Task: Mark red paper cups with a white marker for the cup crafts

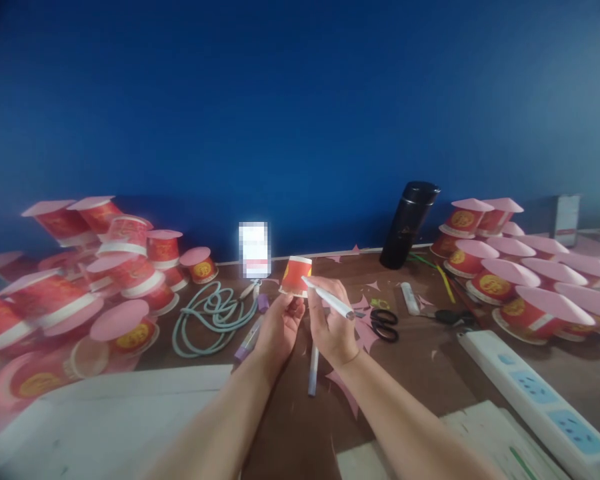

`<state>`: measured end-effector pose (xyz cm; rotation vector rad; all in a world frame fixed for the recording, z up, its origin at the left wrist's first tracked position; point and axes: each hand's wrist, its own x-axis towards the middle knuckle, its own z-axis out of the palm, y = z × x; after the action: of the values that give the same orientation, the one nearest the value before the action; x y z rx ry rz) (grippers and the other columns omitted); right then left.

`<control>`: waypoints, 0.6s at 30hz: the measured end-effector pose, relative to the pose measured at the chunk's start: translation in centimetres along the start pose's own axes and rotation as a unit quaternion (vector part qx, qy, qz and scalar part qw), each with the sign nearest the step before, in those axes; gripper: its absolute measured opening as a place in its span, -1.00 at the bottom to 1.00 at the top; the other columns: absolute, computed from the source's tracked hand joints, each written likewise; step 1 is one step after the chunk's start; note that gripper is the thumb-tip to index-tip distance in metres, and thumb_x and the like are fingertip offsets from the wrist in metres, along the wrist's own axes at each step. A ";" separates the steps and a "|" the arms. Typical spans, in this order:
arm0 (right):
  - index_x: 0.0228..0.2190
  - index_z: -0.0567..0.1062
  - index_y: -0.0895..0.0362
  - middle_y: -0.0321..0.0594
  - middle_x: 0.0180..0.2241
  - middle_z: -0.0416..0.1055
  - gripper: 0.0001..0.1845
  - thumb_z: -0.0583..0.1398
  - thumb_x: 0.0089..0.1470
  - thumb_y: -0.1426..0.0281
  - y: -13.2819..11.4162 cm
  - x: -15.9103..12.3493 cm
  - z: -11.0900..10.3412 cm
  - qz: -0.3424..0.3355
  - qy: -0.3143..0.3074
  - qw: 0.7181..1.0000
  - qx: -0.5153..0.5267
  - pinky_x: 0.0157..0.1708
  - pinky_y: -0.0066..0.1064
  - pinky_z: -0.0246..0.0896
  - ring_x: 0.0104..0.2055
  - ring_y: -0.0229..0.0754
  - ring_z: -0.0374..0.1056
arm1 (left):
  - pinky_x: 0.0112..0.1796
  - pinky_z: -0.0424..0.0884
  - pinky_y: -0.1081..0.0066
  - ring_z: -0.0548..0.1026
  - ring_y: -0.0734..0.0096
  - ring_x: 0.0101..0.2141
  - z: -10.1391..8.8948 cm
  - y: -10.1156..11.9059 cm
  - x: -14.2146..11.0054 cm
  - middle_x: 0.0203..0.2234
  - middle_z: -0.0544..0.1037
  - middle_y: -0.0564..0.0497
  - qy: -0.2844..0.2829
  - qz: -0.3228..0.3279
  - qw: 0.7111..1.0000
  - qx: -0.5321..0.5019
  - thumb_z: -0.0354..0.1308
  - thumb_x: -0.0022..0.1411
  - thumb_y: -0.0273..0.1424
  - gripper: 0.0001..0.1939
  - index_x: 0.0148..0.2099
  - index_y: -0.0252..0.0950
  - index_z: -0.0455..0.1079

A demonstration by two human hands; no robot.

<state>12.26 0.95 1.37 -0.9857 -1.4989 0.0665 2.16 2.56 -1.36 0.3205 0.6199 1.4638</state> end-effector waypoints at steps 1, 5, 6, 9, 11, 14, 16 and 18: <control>-0.13 0.42 0.07 -0.13 -0.16 0.41 -0.77 0.12 0.14 0.41 -0.1 0.5 0.1 0.008 -0.002 1.000 0.017 -0.17 -0.22 0.34 -0.19 -0.15 0.39 | -0.27 0.38 0.50 0.45 0.58 -0.41 0.0 0.0 0.0 -0.42 0.49 0.03 -0.007 -0.001 1.000 0.001 0.25 0.01 -0.43 -0.83 -0.29 -0.37 0.44; -0.08 0.38 0.07 -0.11 -0.15 0.40 -0.73 0.10 0.17 0.34 -0.2 1.5 0.9 0.053 0.000 0.997 0.063 -0.34 -0.33 0.37 -0.32 -0.23 0.39 | -0.27 0.38 0.50 0.45 0.58 -0.40 0.1 0.2 0.1 -0.42 0.50 0.03 -0.010 0.000 1.000 0.012 0.25 0.01 -0.43 -0.82 -0.28 -0.37 0.44; -0.06 0.36 0.07 -0.13 -0.19 0.41 -0.72 0.09 0.18 0.33 -0.1 1.4 1.1 0.064 0.007 0.996 0.063 -0.35 -0.33 0.37 -0.36 -0.25 0.38 | -0.27 0.38 0.50 0.46 0.57 -0.40 0.1 0.2 0.1 -0.43 0.50 0.03 -0.002 -0.002 1.000 0.012 0.25 0.01 -0.44 -0.83 -0.29 -0.37 0.43; -0.06 0.35 0.08 -0.12 -0.18 0.40 -0.73 0.08 0.18 0.36 0.6 0.4 1.4 0.061 0.030 0.997 0.042 -0.29 -0.27 0.37 -0.32 -0.22 0.38 | -0.28 0.37 0.50 0.45 0.58 -0.43 0.1 0.2 0.4 -0.48 0.49 0.04 0.006 -0.004 1.000 0.009 0.24 -0.01 -0.46 -0.87 -0.35 -0.38 0.42; -0.14 0.40 0.08 -0.12 -0.19 0.40 -0.78 0.11 0.15 0.36 1.4 -0.3 1.5 0.021 -0.022 0.999 0.029 -0.22 -0.23 0.36 -0.27 -0.18 0.38 | -0.28 0.37 0.50 0.45 0.57 -0.44 0.1 0.3 0.5 -0.51 0.48 0.04 -0.013 0.001 1.000 0.011 0.25 -0.02 -0.46 -0.89 -0.39 -0.38 0.41; -0.12 0.38 0.07 -0.14 -0.19 0.40 -0.77 0.09 0.17 0.36 2.6 -0.8 1.6 0.057 -0.018 0.997 0.040 -0.30 -0.28 0.37 -0.35 -0.23 0.38 | -0.29 0.36 0.49 0.46 0.54 -0.43 -0.1 0.3 0.5 -0.50 0.50 0.03 -0.032 0.005 0.999 0.028 0.26 -0.02 -0.43 -0.88 -0.40 -0.38 0.42; -0.11 0.38 0.07 -0.14 -0.17 0.39 -0.76 0.09 0.17 0.35 3.0 -0.8 1.8 0.074 -0.008 0.996 0.043 -0.32 -0.31 0.37 -0.37 -0.25 0.38 | -0.28 0.37 0.49 0.47 0.53 -0.41 -0.3 0.2 0.6 -0.49 0.51 0.01 -0.023 0.000 0.999 0.043 0.26 -0.01 -0.41 -0.87 -0.38 -0.37 0.44; -0.14 0.41 0.07 -0.15 -0.18 0.39 -0.77 0.11 0.15 0.34 3.0 -0.7 1.9 0.068 0.000 0.997 0.037 -0.30 -0.30 0.36 -0.34 -0.24 0.38 | -0.27 0.38 0.48 0.48 0.52 -0.40 -0.5 0.1 0.6 -0.47 0.52 0.01 -0.018 -0.005 0.999 0.052 0.26 0.00 -0.39 -0.86 -0.36 -0.36 0.44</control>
<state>12.20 3.37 -1.32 -1.0272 -1.4175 0.2174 1.80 3.07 -1.81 0.4221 0.6690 1.4161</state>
